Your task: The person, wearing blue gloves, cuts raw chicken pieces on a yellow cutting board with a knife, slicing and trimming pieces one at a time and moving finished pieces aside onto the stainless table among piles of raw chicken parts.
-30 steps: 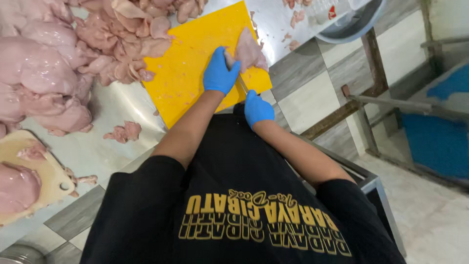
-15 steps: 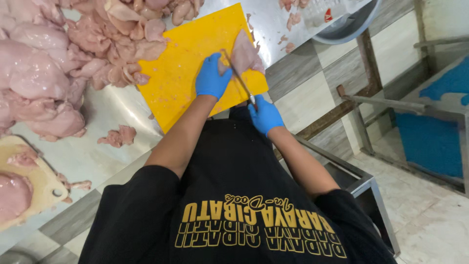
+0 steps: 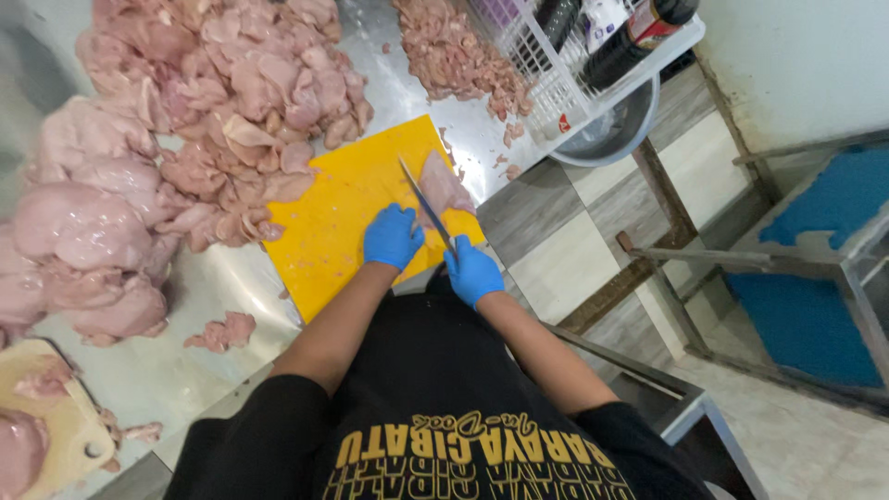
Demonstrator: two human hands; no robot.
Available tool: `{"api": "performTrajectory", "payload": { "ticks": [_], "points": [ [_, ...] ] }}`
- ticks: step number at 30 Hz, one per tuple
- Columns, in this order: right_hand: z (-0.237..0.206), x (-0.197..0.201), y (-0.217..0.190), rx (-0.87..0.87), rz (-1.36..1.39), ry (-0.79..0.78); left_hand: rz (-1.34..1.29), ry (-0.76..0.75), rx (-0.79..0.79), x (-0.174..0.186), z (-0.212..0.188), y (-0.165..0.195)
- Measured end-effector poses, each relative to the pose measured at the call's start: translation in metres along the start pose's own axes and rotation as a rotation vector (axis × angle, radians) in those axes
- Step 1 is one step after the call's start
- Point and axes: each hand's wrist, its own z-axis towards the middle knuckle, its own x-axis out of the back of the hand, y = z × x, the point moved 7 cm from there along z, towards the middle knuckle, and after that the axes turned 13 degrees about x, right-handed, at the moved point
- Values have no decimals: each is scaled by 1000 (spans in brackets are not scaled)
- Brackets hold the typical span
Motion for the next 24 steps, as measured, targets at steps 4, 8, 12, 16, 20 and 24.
{"api": "performTrajectory", "payload": {
  "ticks": [4, 8, 12, 16, 20, 24],
  "points": [
    [-9, -6, -2, -45, 19, -14, 52, 58, -44, 5, -9, 3],
    [-13, -23, 10, -177, -91, -237, 25, 34, -99, -5, -10, 5],
    [-7, -24, 13, -166, -61, -252, -75, -84, -114, -15, -2, 4],
    [10, -24, 3, -102, -55, -215, -141, -152, -61, -19, 1, 6],
    [13, -30, 3, -179, -22, -283, -246, -83, -2, -17, 2, 3],
    [-8, -24, 12, -126, -40, -267, -289, 147, 54, 12, 14, -29]
  ]
}}
